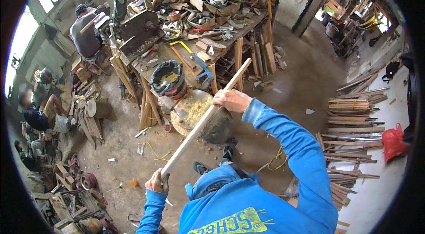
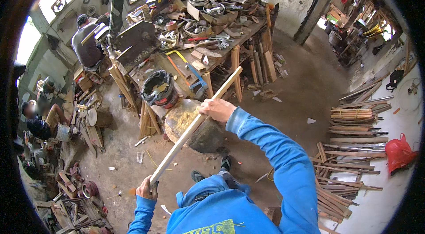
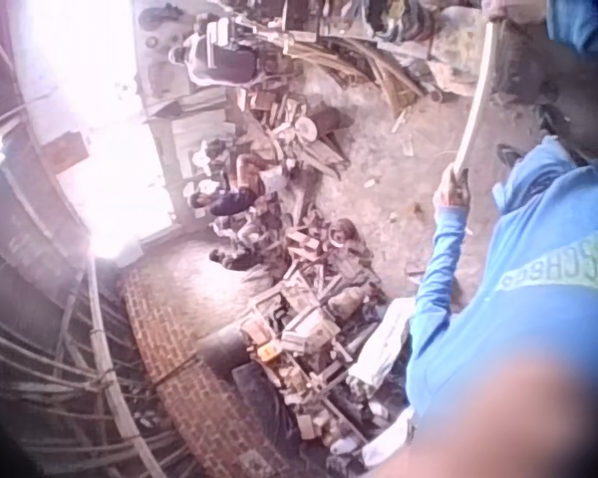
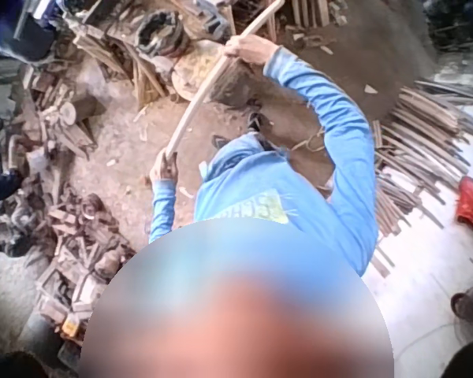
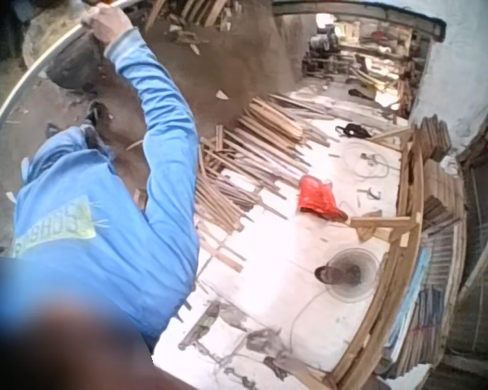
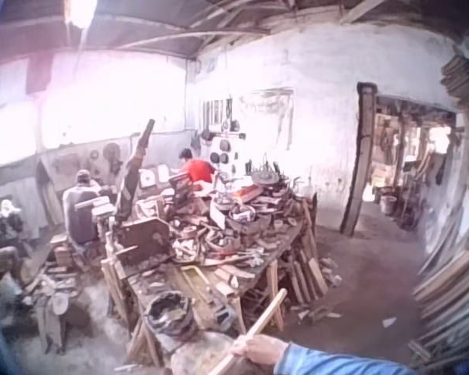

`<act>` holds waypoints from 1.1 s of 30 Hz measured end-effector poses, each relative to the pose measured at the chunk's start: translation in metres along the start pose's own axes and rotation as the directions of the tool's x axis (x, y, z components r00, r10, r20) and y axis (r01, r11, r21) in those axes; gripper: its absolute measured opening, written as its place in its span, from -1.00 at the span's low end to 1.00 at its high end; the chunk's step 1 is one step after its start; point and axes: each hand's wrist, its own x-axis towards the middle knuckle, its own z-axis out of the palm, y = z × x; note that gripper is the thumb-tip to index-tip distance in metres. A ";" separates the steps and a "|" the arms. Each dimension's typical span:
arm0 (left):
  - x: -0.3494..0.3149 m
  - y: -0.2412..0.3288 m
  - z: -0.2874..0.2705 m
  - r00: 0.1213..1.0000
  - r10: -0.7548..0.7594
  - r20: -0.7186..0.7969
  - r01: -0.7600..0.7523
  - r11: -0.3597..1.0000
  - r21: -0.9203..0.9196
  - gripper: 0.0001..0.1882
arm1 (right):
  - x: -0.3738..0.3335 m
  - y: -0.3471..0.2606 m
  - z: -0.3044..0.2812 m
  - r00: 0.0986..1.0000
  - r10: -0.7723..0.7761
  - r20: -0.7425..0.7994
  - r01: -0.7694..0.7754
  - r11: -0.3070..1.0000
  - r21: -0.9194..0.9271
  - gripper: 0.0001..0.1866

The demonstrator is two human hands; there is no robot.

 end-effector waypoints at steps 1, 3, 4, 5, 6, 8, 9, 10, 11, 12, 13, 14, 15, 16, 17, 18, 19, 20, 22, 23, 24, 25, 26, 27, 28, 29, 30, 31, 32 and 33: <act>0.002 -0.004 0.006 1.000 0.026 -0.017 -0.026 1.000 -0.004 -0.71 | -0.003 0.000 0.006 0.995 0.077 0.062 -0.077 0.997 0.001 -0.78; 0.004 -0.012 0.014 1.000 -0.016 -0.024 0.016 1.000 -0.018 -0.72 | -0.011 0.006 0.020 0.992 -0.009 -0.128 0.013 0.999 0.032 -0.73; 0.006 -0.016 0.017 1.000 -0.021 -0.007 0.020 0.999 -0.034 -0.71 | -0.017 0.009 0.031 0.951 0.004 -0.310 0.037 0.991 0.127 -0.74; 0.008 -0.019 0.020 1.000 -0.024 0.009 0.025 0.999 -0.046 -0.69 | -0.023 0.015 0.044 0.885 0.041 -0.464 0.063 0.976 0.208 -0.75; 0.011 -0.022 0.023 1.000 -0.005 0.012 0.005 0.999 -0.042 -0.68 | -0.042 0.016 0.062 0.746 0.357 -0.561 -0.175 0.919 0.352 -0.79; 0.016 -0.027 0.028 0.999 0.016 0.037 -0.016 1.000 -0.025 -0.67 | -0.070 0.017 0.114 0.153 0.769 -0.620 -0.236 0.638 0.733 -0.87; 0.016 -0.030 0.030 0.999 0.024 0.027 -0.024 1.000 -0.002 -0.67 | -0.082 0.018 0.145 -0.067 0.884 -0.463 -0.118 0.453 0.883 -0.87; 0.018 -0.034 0.031 0.998 0.035 0.046 -0.034 0.999 -0.018 -0.66 | -0.110 0.004 0.179 -0.010 0.996 0.083 0.128 -0.081 0.988 -0.82; 0.016 -0.037 0.031 0.998 0.032 0.056 -0.030 0.999 -0.027 -0.66 | -0.126 -0.011 0.218 0.056 0.902 0.429 0.268 -0.427 0.863 -0.73; 0.016 -0.041 0.031 0.998 0.048 0.037 -0.046 0.998 -0.034 -0.66 | -0.141 -0.033 0.258 0.230 0.784 0.577 0.312 -0.620 0.720 -0.68; 0.015 -0.045 0.031 0.996 0.088 -0.002 -0.088 0.995 -0.044 -0.66 | -0.154 -0.045 0.294 0.393 0.614 0.685 -0.015 -0.740 0.672 -0.57; 0.013 -0.049 0.029 0.998 0.060 0.012 -0.059 0.997 -0.051 -0.66 | -0.169 -0.069 0.330 0.378 0.546 0.748 0.112 -0.829 0.548 -0.52; 0.011 -0.053 0.028 0.999 0.052 0.015 -0.051 0.997 -0.060 -0.66 | -0.172 -0.084 0.363 0.389 0.588 0.709 -0.038 -0.759 0.650 -0.47; 0.006 -0.056 0.026 0.999 0.046 0.027 -0.044 0.997 -0.070 -0.66 | -0.170 -0.096 0.392 0.345 0.597 0.724 0.082 -0.788 0.611 -0.51; 0.002 -0.058 0.023 0.998 0.057 0.025 -0.055 0.995 -0.085 -0.65 | -0.168 -0.107 0.414 0.337 0.601 0.725 0.201 -0.798 0.568 -0.55; 0.000 -0.059 0.022 0.999 0.024 0.045 -0.020 0.995 -0.094 -0.66 | -0.167 -0.114 0.426 0.396 0.832 0.389 -0.388 -0.232 0.892 -0.56; -0.002 -0.060 0.021 0.998 0.019 0.055 -0.013 0.995 -0.101 -0.66 | -0.162 -0.120 0.430 0.686 0.715 0.134 -0.664 0.540 0.518 -0.56; -0.003 -0.060 0.020 0.998 0.015 0.060 -0.009 0.994 -0.110 -0.66 | -0.157 -0.130 0.424 0.630 0.758 0.169 -0.636 0.380 0.672 -0.59; -0.002 -0.059 0.020 0.998 -0.012 0.061 0.019 0.993 -0.117 -0.68 | -0.134 -0.151 0.386 0.514 0.752 0.413 -0.502 -0.127 0.855 -0.63; -0.001 -0.059 0.020 0.999 0.010 0.051 -0.004 0.993 -0.116 -0.68 | -0.128 -0.164 0.352 0.519 0.625 0.583 -0.285 -0.516 0.808 -0.64; 0.000 -0.059 0.020 0.999 0.026 0.041 -0.021 0.993 -0.115 -0.68 | -0.124 -0.179 0.310 0.625 0.466 0.626 -0.053 -0.775 0.630 -0.66; 0.001 -0.058 0.020 0.999 0.035 0.034 -0.031 0.993 -0.113 -0.69 | -0.126 -0.197 0.264 0.786 0.400 0.472 0.078 -0.820 0.567 -0.66; 0.002 -0.058 0.020 0.999 0.045 0.012 -0.044 0.993 -0.106 -0.69 | -0.129 -0.200 0.215 0.900 0.365 0.236 0.186 -0.815 0.548 -0.68; 0.001 -0.058 0.019 0.998 0.013 0.060 -0.007 0.995 -0.095 -0.67 | -0.133 -0.202 0.171 0.949 0.296 -0.107 0.311 -0.826 0.470 -0.68; 0.002 -0.058 0.020 0.997 0.004 0.081 0.002 0.997 -0.080 -0.65 | -0.140 -0.199 0.131 0.860 0.496 -0.121 0.485 -0.718 0.500 -0.70; 0.001 -0.058 0.019 0.996 0.016 0.084 -0.011 0.998 -0.062 -0.63 | -0.142 -0.186 0.104 0.700 0.707 -0.104 0.633 -0.546 0.548 -0.71; 0.003 -0.057 0.019 0.997 0.024 0.071 -0.019 0.997 -0.072 -0.61 | -0.142 -0.155 0.088 0.582 0.808 -0.090 0.625 -0.374 0.685 -0.68; 0.003 -0.057 0.018 0.997 0.026 0.075 -0.020 0.997 -0.077 -0.61 | -0.147 -0.123 0.082 0.395 0.919 0.000 0.542 -0.233 0.808 -0.66; 0.004 -0.056 0.018 0.997 0.034 0.070 -0.028 0.996 -0.086 -0.61 | -0.147 -0.095 0.096 0.321 0.944 -0.079 0.284 -0.016 0.959 -0.61; 0.005 -0.055 0.018 0.997 0.044 0.066 -0.037 0.995 -0.097 -0.61 | -0.152 -0.066 0.117 0.283 0.946 -0.158 0.013 0.161 0.987 -0.56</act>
